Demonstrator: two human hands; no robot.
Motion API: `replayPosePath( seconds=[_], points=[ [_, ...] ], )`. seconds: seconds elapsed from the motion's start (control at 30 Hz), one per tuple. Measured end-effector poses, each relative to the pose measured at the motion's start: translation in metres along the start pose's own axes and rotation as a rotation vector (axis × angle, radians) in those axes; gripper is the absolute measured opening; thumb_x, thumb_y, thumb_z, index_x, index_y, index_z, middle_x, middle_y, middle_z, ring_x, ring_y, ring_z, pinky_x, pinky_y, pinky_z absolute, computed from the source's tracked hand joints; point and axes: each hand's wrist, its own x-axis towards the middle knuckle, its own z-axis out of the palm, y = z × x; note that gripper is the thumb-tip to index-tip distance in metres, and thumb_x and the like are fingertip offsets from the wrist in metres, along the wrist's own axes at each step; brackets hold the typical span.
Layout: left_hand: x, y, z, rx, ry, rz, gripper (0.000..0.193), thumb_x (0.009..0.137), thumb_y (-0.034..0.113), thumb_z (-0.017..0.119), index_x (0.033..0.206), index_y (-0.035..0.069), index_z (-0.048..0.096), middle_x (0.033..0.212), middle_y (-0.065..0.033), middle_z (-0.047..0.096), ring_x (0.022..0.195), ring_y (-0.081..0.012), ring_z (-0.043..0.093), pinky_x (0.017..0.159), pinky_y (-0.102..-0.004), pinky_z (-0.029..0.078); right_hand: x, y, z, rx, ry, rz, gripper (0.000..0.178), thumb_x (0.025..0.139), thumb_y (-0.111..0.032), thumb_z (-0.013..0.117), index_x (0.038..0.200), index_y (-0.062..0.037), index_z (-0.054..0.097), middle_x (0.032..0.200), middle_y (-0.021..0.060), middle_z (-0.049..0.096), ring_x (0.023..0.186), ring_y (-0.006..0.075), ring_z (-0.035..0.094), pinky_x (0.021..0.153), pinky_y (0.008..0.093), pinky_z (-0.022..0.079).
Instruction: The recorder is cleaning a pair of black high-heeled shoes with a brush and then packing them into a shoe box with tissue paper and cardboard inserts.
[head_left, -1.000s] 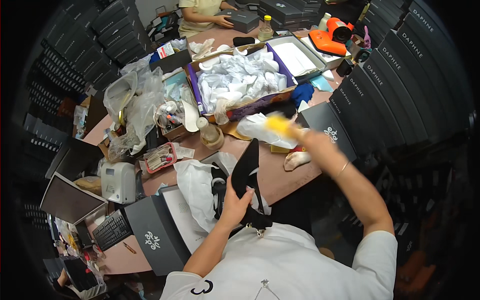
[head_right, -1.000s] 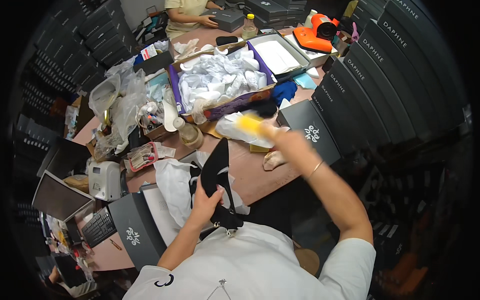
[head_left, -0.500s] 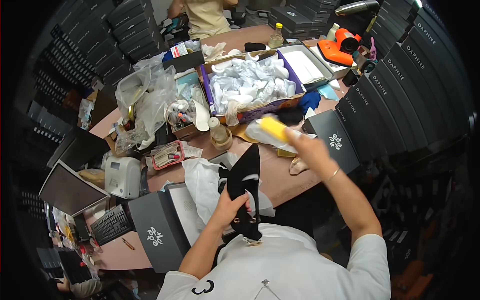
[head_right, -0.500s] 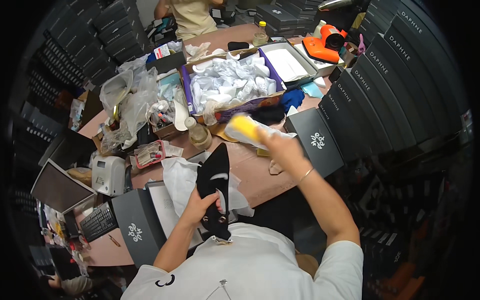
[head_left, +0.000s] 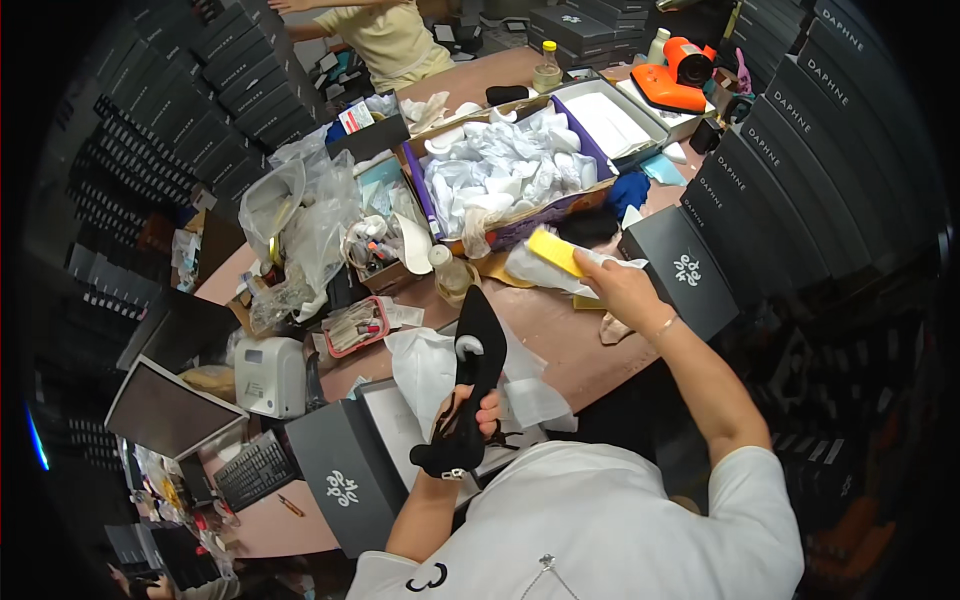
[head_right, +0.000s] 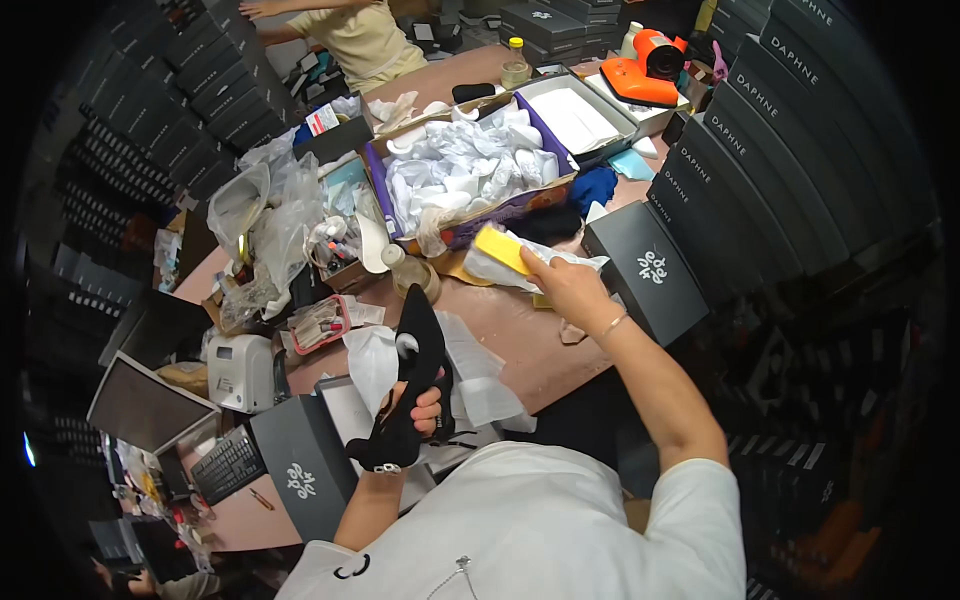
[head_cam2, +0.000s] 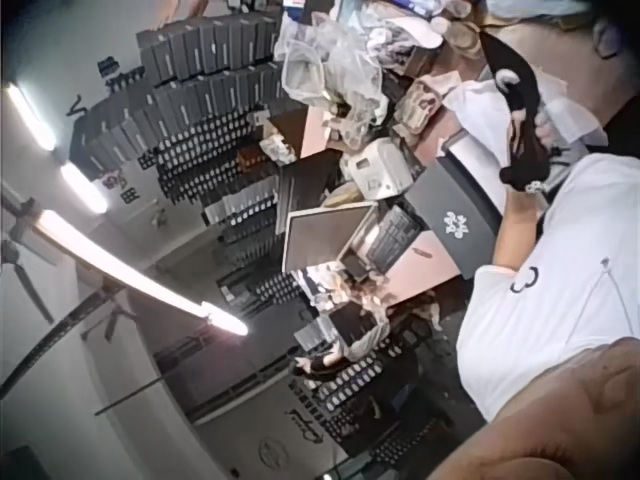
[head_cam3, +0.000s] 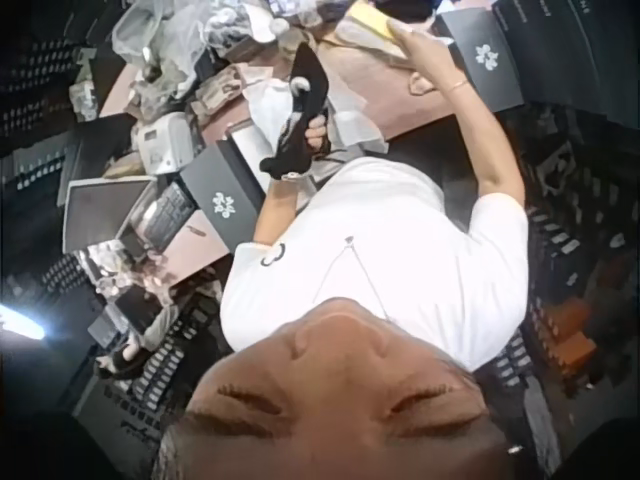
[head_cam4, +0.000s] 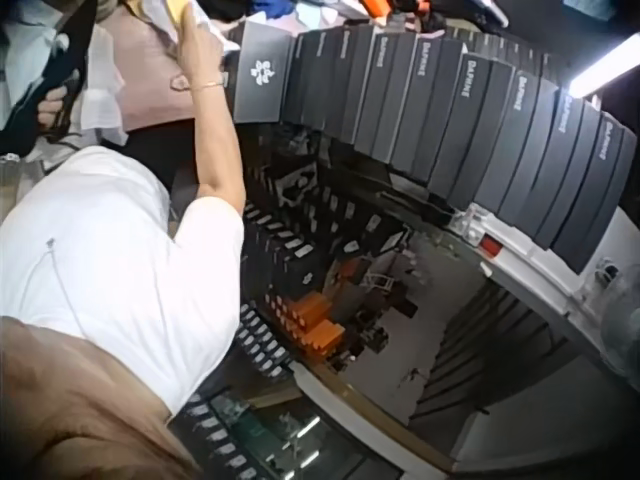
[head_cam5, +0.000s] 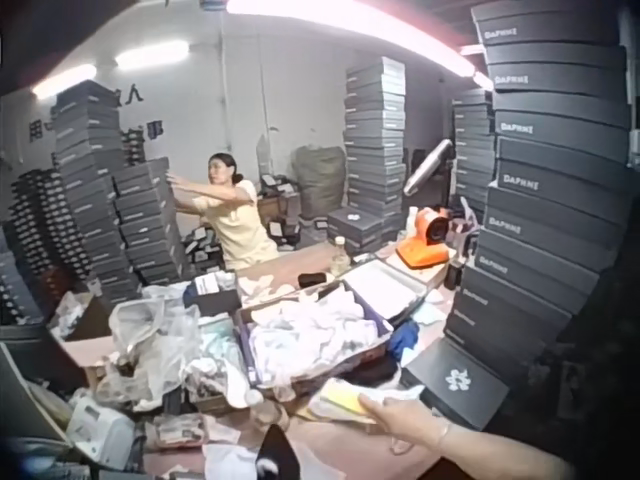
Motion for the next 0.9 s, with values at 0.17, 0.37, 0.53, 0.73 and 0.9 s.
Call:
replayPosePath(
  seconds=[0.17,0.37,0.53,0.73,0.9],
  points=[
    [0.008,0.003,-0.010,-0.191,-0.114,0.029,0.052,0.095,0.027,0.053,0.130,-0.007,0.037,0.093,-0.0080,0.040,0.077,-0.0149,0.044,0.069,-0.0289,0.046,-0.030,-0.077,-0.001,0.078,-0.088,-0.456,0.048,0.078,-0.016,0.064,0.125,-0.0134,0.054,0.069,0.0035,0.053,0.055,0.0213,0.058,0.045,0.0338,0.046],
    [0.025,0.015,-0.019,-0.237,-0.241,-0.158,0.039,0.095,0.028,0.051,0.123,0.002,0.045,0.093,-0.0071,0.048,0.085,-0.0197,0.052,0.076,-0.0299,0.049,-0.043,-0.091,-0.010,0.214,0.030,-0.359,0.055,0.078,-0.015,0.065,0.131,-0.0148,0.050,0.073,0.0069,0.056,0.060,0.0237,0.060,0.050,0.0363,0.048],
    [0.035,0.024,-0.013,-0.095,-0.052,0.024,0.030,0.094,0.023,0.050,0.112,-0.002,0.046,0.090,-0.0109,0.053,0.080,-0.0205,0.056,0.073,-0.0318,0.053,-0.040,-0.042,-0.014,0.322,-0.146,0.066,0.064,0.081,-0.012,0.069,0.138,-0.0024,0.040,0.099,0.0191,0.063,0.087,0.0316,0.065,0.075,0.0351,0.053],
    [0.053,-0.009,0.023,0.298,0.465,0.424,0.038,0.096,0.041,0.051,0.111,0.007,0.060,0.093,-0.0102,0.065,0.079,-0.0207,0.064,0.072,-0.0319,0.053,-0.028,-0.156,-0.048,0.640,-0.215,-0.167,0.072,0.072,-0.025,0.080,0.132,-0.0047,0.047,0.105,0.0160,0.064,0.090,0.0287,0.066,0.075,0.0329,0.053],
    [0.026,0.018,0.016,1.366,0.589,1.037,0.058,0.087,0.023,0.066,0.136,0.001,0.044,0.144,-0.0149,0.039,0.139,-0.0289,0.028,0.112,-0.0403,0.027,-0.019,-0.100,-0.053,1.384,-0.365,0.218,0.028,0.080,-0.010,0.074,0.103,-0.0014,0.062,0.088,0.0016,0.065,0.077,0.0091,0.061,0.069,0.0244,0.050]
  ],
)
